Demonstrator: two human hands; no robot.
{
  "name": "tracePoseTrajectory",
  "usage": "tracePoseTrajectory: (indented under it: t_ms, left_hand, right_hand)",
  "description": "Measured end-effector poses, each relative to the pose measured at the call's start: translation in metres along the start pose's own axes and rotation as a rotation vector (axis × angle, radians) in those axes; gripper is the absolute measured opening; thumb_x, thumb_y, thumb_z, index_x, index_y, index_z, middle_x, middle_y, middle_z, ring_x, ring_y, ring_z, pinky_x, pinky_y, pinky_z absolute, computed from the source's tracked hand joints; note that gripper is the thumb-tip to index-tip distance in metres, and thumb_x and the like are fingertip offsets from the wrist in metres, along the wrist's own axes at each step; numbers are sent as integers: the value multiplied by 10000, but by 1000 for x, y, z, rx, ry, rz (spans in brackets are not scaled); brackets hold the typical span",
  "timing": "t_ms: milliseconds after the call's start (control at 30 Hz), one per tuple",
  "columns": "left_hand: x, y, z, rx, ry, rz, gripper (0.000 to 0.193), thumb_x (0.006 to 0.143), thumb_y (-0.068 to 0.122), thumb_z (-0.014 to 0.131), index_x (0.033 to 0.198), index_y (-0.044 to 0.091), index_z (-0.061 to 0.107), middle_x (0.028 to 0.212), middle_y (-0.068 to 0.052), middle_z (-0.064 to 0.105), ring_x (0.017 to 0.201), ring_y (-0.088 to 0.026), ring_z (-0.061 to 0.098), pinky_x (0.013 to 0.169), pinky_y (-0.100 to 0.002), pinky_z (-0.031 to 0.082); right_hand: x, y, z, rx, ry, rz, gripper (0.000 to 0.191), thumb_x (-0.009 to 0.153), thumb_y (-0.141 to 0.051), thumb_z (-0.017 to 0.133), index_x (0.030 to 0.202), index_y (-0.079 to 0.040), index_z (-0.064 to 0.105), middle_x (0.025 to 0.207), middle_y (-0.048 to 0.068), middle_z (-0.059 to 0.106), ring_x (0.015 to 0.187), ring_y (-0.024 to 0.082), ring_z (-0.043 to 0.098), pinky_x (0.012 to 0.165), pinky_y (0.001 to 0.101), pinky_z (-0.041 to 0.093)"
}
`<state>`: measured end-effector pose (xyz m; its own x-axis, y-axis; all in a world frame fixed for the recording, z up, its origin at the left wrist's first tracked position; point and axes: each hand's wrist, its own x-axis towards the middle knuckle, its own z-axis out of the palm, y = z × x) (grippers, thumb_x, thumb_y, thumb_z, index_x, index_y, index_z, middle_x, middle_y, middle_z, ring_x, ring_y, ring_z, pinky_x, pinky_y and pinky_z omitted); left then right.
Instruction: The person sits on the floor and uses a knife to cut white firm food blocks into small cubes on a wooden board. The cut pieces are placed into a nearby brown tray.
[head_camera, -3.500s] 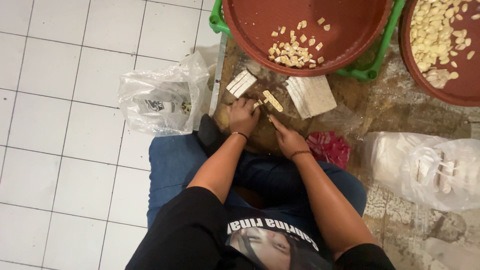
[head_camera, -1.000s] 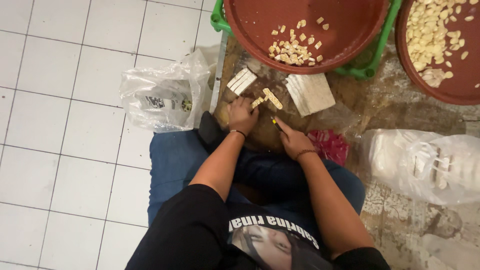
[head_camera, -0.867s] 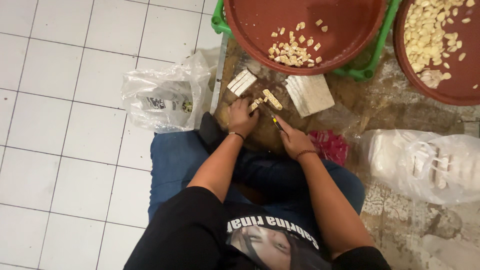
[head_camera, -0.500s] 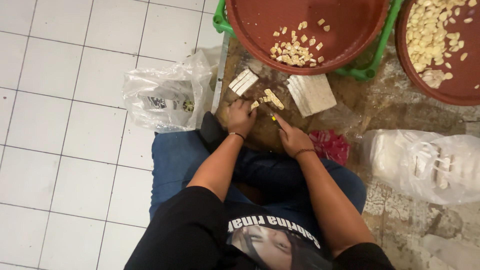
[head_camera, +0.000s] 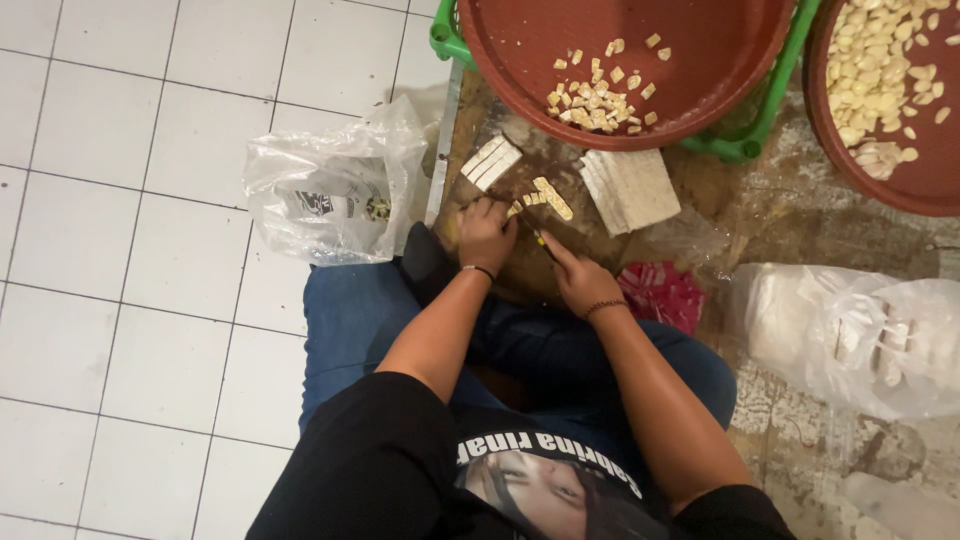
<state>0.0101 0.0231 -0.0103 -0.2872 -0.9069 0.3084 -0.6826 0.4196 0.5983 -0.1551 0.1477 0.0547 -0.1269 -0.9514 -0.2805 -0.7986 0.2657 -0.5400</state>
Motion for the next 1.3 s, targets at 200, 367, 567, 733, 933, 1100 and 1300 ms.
tracePoseTrajectory:
  t_ms: [200, 367, 567, 733, 933, 1100, 1300]
  left_hand:
    - [0, 1, 1, -10, 32, -4, 172, 810, 229, 770, 956, 151, 722, 962, -61, 640, 995, -305, 607, 888, -486, 417]
    - [0, 1, -1, -3, 43, -6, 157, 820, 242, 773, 942, 163, 715, 978, -57, 645, 1009, -300, 609, 907, -481, 423]
    - [5, 2, -4, 12, -12, -23, 220, 815, 273, 759, 995, 154, 718, 1024, -68, 650, 1044, -307, 594, 923, -489, 403]
    - [6, 2, -4, 19, -35, -34, 218, 827, 284, 755, 996, 152, 713, 1017, -70, 646, 1049, -307, 594, 935, -489, 403]
    - [9, 2, -6, -13, -70, -45, 250, 838, 303, 773, 1041, 164, 723, 1023, -72, 644, 1071, -313, 591, 940, -493, 401]
    - [8, 4, -10, -89, -15, -21, 489, 743, 341, 806, 1153, 96, 703, 1051, -89, 653, 1060, -337, 577, 921, -496, 390]
    - [5, 1, -6, -24, -29, -44, 267, 832, 285, 773, 1056, 145, 730, 1047, -74, 662, 1089, -310, 590, 995, -484, 398]
  right_hand:
    - [3, -4, 3, -2, 5, 21, 588, 993, -250, 564, 1513, -492, 434, 939, 272, 708, 859, 487, 673, 780, 570, 545]
    - [5, -7, 2, 27, -20, 39, 602, 982, -257, 561, 1517, -491, 415, 999, 284, 703, 904, 488, 672, 811, 564, 540]
    - [6, -8, -2, 31, -68, 88, 589, 990, -287, 550, 1518, -504, 404, 1022, 276, 708, 958, 467, 680, 855, 537, 541]
    - [-1, -3, -10, 43, -108, 127, 595, 971, -289, 535, 1508, -512, 406, 1088, 262, 707, 1003, 457, 678, 885, 520, 537]
    - [-4, -1, -21, 69, -88, 134, 597, 1004, -300, 484, 1562, -465, 353, 1100, 292, 697, 1037, 471, 662, 916, 527, 522]
    - [-3, -1, -19, 31, -36, 77, 598, 995, -282, 493, 1561, -435, 373, 1101, 300, 685, 1031, 478, 656, 898, 542, 515]
    - [-3, 2, -7, 3, 39, -26, 599, 974, -249, 561, 1524, -441, 423, 991, 277, 675, 928, 474, 664, 819, 545, 531]
